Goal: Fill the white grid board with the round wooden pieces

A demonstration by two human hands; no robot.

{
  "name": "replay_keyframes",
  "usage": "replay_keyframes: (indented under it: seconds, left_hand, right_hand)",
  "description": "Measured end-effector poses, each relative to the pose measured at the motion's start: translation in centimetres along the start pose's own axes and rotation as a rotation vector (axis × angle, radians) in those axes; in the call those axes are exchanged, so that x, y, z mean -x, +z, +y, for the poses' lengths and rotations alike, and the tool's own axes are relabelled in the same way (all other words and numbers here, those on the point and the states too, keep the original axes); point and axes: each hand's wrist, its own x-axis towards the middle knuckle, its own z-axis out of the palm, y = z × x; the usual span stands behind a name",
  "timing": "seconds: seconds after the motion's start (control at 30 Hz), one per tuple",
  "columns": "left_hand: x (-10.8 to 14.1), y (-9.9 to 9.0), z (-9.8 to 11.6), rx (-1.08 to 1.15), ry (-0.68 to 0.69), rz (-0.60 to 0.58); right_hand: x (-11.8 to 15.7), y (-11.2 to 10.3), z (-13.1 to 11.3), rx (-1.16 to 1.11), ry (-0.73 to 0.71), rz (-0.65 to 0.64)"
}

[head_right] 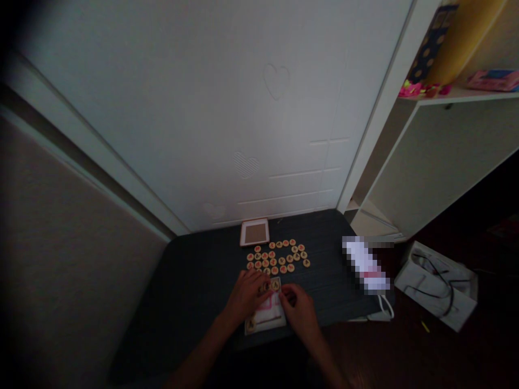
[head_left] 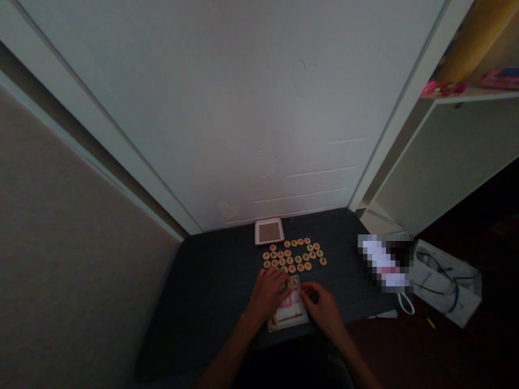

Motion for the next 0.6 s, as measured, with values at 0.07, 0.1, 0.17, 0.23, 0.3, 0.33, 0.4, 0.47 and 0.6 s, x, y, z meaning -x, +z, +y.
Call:
replay_keyframes:
  seconds: [0.07,0.1,0.17,0.23,0.3,0.33,0.4,0.47,0.6]
  left_hand:
    - [0.0,0.0,0.1,-0.001,-0.004,0.000]
    - [0.0,0.0,0.1,0.000,-0.007,0.001]
    - [0.0,0.0,0.1,0.005,-0.006,0.002]
    - [0.1,-0.2,0.1,0.010,-0.006,0.000]
    - [0.4,-0.5,-0.1,0.013,-0.008,-0.007]
    - [0.5,-0.7,-0.2,0.012,-0.011,-0.011]
    - [0.8,-1.0,-0.4,0.012,-0.016,-0.018]
    - [1.1,-1.3,-0.5,0.014,-0.024,-0.029]
    - [1.1,-1.3,-0.5,0.026,-0.050,-0.039]
  right_hand:
    - [0.0,0.1,0.2,-0.007,-0.005,-0.001]
    - [0.0,0.1,0.2,-0.012,-0.007,0.002]
    - [-0.1,0.2,0.3,-0.014,-0.009,0.018]
    - [-0.3,0.5,0.3,0.011,-0.009,0.046]
    - [-0.6,0.8,0.2,0.056,-0.013,0.070]
    - [-0.8,1.0,0.2,0.081,-0.020,0.077]
    - [-1.1,1.3,0.1,0.133,-0.042,0.090]
    - [-1.3,1.6,0.1,0.183,-0.070,0.105]
    - [-1.4,1.8,0.3,0.263,-0.119,0.119]
